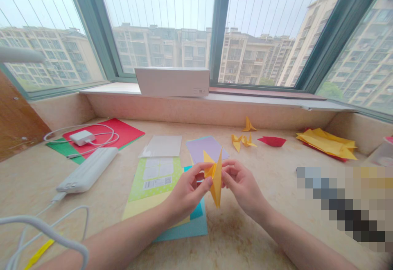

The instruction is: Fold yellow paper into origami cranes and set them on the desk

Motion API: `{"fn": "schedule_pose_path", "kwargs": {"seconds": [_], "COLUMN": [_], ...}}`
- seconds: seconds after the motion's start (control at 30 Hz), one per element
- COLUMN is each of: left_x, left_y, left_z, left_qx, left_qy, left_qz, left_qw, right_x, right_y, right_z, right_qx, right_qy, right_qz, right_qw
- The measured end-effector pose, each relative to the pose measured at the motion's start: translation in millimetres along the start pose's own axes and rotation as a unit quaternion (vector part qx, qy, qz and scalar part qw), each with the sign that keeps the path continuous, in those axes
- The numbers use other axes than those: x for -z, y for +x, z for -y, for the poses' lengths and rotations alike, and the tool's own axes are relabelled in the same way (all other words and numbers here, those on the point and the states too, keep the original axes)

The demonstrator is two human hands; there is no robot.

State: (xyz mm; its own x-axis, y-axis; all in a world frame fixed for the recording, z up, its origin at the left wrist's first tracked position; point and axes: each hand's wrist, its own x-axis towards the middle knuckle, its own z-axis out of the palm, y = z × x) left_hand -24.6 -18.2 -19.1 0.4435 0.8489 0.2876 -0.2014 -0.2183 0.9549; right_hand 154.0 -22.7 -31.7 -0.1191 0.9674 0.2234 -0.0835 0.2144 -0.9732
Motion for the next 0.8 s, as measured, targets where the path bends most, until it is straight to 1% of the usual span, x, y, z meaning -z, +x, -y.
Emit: {"fn": "schedule_pose_path", "kwargs": {"seconds": [0.13, 0.23, 0.3, 0.47, 0.67, 0.8], "left_x": [0.3, -0.5, -1.0, -1.5, -3.7, -3.0], "left_y": [-1.4, -1.5, -1.2, -0.1, 2.3, 2.5], "left_z": [4.3, 6.3, 7.1, 6.3, 0.4, 2.7], "left_qx": [-0.015, -0.031, -0.033, -0.020, -0.017, -0.019], "left_qy": [-0.015, -0.050, -0.055, -0.018, -0.044, -0.061], "left_qz": [0.013, 0.026, 0.022, 0.001, 0.012, 0.014], "left_qw": [1.000, 0.998, 0.998, 1.000, 0.999, 0.998], "right_x": [-0.1, 0.1, -0.1, -1.5, -2.3, -0.7], "right_y": [-0.4, -0.9, -1.4, -3.7, -4.9, -3.7], "right_z": [-0.2, 0.7, 2.1, 6.7, 8.7, 6.1], "right_qx": [0.008, 0.018, 0.017, 0.020, 0.031, 0.038], "right_qy": [0.012, -0.009, -0.036, -0.084, -0.071, -0.058], "right_qz": [-0.015, -0.032, -0.037, -0.033, -0.033, -0.053], "right_qw": [1.000, 0.999, 0.999, 0.996, 0.996, 0.996]}}
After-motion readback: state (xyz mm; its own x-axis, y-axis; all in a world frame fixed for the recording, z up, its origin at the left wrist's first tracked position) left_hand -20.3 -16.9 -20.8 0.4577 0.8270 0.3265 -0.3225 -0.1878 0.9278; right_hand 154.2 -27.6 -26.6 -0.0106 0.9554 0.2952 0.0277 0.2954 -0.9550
